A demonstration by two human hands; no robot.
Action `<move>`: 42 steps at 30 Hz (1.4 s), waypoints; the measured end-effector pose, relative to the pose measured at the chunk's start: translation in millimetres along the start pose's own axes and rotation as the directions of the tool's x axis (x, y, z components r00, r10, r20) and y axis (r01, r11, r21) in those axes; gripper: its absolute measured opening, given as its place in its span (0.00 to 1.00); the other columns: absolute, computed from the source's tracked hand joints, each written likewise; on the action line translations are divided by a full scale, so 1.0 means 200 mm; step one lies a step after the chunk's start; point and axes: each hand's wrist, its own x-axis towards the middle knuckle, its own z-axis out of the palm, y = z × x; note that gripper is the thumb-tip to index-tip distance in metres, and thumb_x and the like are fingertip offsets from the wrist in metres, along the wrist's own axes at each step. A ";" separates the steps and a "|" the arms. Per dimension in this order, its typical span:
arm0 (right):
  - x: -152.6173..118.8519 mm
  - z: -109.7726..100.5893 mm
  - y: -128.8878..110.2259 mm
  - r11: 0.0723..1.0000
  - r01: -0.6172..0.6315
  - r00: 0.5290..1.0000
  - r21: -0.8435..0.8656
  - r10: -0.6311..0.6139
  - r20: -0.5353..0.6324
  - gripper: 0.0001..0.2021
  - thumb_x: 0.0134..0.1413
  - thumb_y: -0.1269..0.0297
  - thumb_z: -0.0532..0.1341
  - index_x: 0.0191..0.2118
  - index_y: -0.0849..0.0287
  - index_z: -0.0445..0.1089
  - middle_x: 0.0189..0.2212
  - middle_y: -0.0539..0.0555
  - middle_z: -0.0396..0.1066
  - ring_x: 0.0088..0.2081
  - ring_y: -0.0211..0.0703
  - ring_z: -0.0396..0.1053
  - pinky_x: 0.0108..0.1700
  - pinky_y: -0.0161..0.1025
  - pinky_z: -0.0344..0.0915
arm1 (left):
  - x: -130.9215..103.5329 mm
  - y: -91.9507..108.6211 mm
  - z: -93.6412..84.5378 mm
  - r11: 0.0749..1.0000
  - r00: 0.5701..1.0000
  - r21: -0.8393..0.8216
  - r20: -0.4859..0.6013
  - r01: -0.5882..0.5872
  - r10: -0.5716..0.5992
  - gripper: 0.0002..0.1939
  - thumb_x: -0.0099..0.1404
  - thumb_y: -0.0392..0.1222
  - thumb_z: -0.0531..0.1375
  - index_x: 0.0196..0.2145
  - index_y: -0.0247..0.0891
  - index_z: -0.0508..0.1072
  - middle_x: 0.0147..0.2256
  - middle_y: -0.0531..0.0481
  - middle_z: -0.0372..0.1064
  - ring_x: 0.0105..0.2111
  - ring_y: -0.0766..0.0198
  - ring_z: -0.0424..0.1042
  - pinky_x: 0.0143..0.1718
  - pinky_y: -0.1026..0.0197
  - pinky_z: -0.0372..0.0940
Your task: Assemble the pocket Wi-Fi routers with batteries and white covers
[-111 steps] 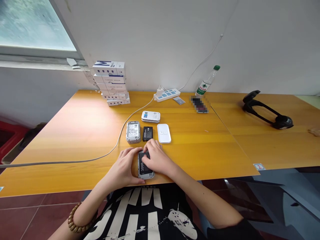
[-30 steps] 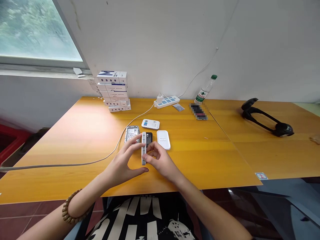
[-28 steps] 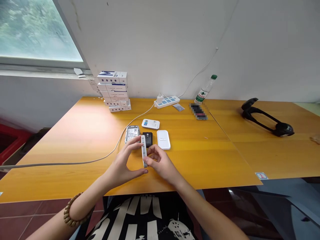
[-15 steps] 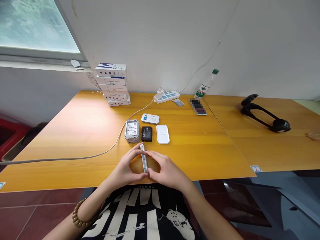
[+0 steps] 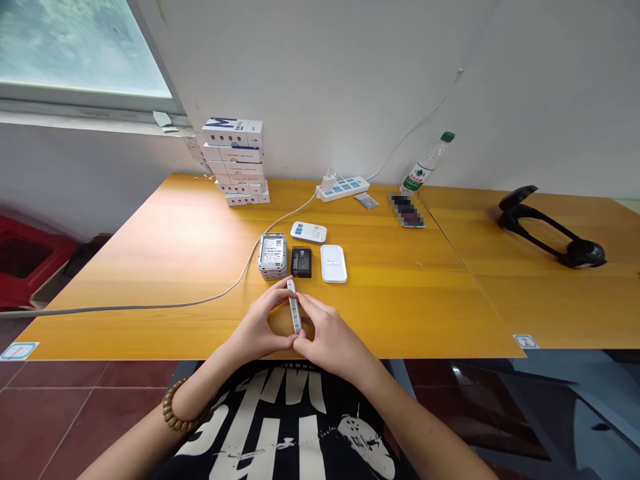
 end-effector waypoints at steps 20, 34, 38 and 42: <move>-0.08 0.15 0.01 0.992 -0.037 0.988 -0.123 0.018 -0.150 0.47 0.53 0.80 0.54 0.78 0.43 0.50 0.62 0.58 0.74 0.60 0.60 0.75 0.62 0.58 0.74 | -0.02 0.05 0.02 0.999 0.999 -0.027 0.031 0.029 -0.029 0.41 0.47 0.41 0.78 0.57 0.44 0.69 0.63 0.38 0.60 0.65 0.40 0.66 0.65 0.40 0.68; -0.08 -0.03 0.16 0.992 -0.006 0.982 0.126 -0.018 0.186 0.49 0.60 0.59 0.71 0.79 0.42 0.43 0.80 0.54 0.40 0.78 0.61 0.41 0.76 0.66 0.46 | -0.02 0.04 -0.01 0.939 0.995 -0.339 0.092 0.061 -0.032 0.41 0.52 0.38 0.77 0.59 0.44 0.64 0.62 0.40 0.66 0.68 0.41 0.64 0.68 0.37 0.66; -0.07 -0.02 0.18 0.988 0.000 0.987 0.157 -0.025 0.157 0.48 0.58 0.61 0.72 0.77 0.38 0.48 0.78 0.55 0.42 0.77 0.60 0.49 0.74 0.62 0.57 | -0.02 0.06 -0.02 0.897 0.989 -0.430 0.143 0.099 -0.041 0.40 0.52 0.36 0.78 0.57 0.45 0.64 0.64 0.40 0.66 0.70 0.41 0.62 0.71 0.33 0.62; -0.05 0.01 0.20 0.974 0.032 0.992 0.225 -0.059 0.115 0.43 0.55 0.60 0.75 0.72 0.40 0.57 0.75 0.58 0.46 0.72 0.59 0.59 0.66 0.54 0.71 | -0.03 0.08 -0.02 0.897 0.986 -0.428 0.162 0.108 -0.041 0.41 0.52 0.33 0.78 0.58 0.47 0.64 0.66 0.41 0.66 0.70 0.42 0.63 0.72 0.31 0.59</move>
